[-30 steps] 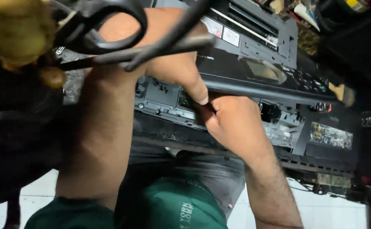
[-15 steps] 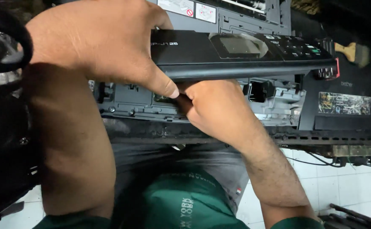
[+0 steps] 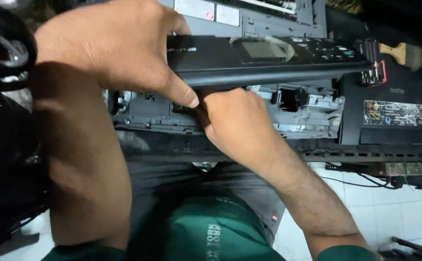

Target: Disassembling a printer to clean internal components using a screwdriver and a brush.

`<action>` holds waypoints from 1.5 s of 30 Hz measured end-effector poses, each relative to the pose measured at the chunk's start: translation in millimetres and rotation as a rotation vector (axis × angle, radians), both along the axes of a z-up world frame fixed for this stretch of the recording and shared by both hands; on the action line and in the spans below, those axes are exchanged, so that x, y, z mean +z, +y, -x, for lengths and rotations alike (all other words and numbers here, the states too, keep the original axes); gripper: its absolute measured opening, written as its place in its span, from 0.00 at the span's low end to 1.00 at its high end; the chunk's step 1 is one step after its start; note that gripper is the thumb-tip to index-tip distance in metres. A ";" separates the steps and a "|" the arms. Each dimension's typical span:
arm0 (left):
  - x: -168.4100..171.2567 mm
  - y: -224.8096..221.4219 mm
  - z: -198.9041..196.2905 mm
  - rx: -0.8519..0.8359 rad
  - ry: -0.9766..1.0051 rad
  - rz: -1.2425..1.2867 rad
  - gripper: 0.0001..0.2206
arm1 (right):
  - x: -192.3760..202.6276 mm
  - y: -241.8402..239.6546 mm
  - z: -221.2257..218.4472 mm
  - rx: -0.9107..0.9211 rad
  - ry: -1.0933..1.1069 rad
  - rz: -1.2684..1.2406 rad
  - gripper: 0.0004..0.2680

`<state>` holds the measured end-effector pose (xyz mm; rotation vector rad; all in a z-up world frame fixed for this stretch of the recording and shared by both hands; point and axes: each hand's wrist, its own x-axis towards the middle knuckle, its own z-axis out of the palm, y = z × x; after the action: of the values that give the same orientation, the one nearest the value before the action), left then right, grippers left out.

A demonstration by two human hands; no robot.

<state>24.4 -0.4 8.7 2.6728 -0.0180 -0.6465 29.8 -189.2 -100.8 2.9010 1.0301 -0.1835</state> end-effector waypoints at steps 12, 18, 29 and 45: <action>4.2 -11.5 8.1 0.105 0.049 -0.068 0.33 | 2.4 -175.9 13.8 -0.247 -0.372 -1.126 0.07; -26.3 -4.0 9.8 -0.004 -0.135 -0.054 0.43 | -2.8 -185.2 -29.9 -0.359 -0.247 -1.043 0.19; -68.4 2.9 38.2 -0.164 -0.588 -0.160 0.53 | 17.0 -171.6 -30.4 -0.314 0.017 -1.048 0.19; -80.8 2.2 35.5 -0.189 -0.439 -0.194 0.62 | -9.5 -179.3 2.0 -0.343 -0.152 -1.083 0.20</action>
<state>-11.2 1.7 -72.1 2.9717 -0.3468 -0.1047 27.7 -368.4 -110.2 3.9096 0.7086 0.8337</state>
